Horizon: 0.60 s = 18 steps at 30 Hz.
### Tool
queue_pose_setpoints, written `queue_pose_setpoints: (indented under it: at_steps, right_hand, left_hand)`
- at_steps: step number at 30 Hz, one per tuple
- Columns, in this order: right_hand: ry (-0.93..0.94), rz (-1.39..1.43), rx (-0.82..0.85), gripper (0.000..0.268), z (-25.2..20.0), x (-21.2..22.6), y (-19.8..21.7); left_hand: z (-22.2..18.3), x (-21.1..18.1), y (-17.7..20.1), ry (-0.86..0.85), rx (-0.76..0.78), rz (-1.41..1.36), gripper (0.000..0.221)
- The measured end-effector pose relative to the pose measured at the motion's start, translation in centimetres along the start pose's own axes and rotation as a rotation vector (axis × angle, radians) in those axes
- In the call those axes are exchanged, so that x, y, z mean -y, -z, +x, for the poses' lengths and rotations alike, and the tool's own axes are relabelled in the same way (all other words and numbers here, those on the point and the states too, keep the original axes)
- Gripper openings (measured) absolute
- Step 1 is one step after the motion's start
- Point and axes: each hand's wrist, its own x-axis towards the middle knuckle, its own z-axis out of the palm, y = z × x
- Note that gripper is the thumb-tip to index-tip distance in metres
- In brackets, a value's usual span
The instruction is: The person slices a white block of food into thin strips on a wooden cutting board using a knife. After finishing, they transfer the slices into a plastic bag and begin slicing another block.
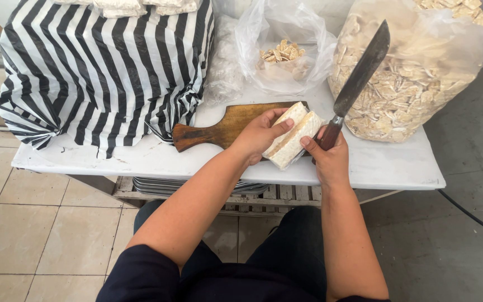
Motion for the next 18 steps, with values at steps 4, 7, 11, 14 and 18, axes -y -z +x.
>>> queue_pose_setpoints:
  at_steps: [4, 7, 11, 14, 18]
  right_hand:
    - [-0.023, -0.010, -0.022, 0.038, -0.1, 0.1, 0.0]
    - [-0.011, 0.002, -0.012, 0.039, -0.1, 0.0, 0.1]
    - [-0.011, 0.021, -0.024, 0.038, -0.1, -0.1, 0.1]
    - [-0.001, 0.050, -0.026, 0.038, 0.1, -0.1, 0.1]
    - [-0.015, 0.015, -0.050, 0.038, 0.0, -0.2, 0.1]
  left_hand:
    - [-0.2, 0.0, 0.3, -0.007, 0.017, -0.021, 0.048]
    - [-0.3, 0.3, 0.5, -0.050, 0.040, -0.079, 0.047]
    - [-0.5, 0.4, 0.8, 0.016, 0.006, -0.132, 0.043]
    - [-0.6, 0.0, 1.7, -0.019, -0.012, -0.237, 0.039]
    - [-0.6, 0.6, 1.8, -0.216, -0.057, -0.100, 0.035]
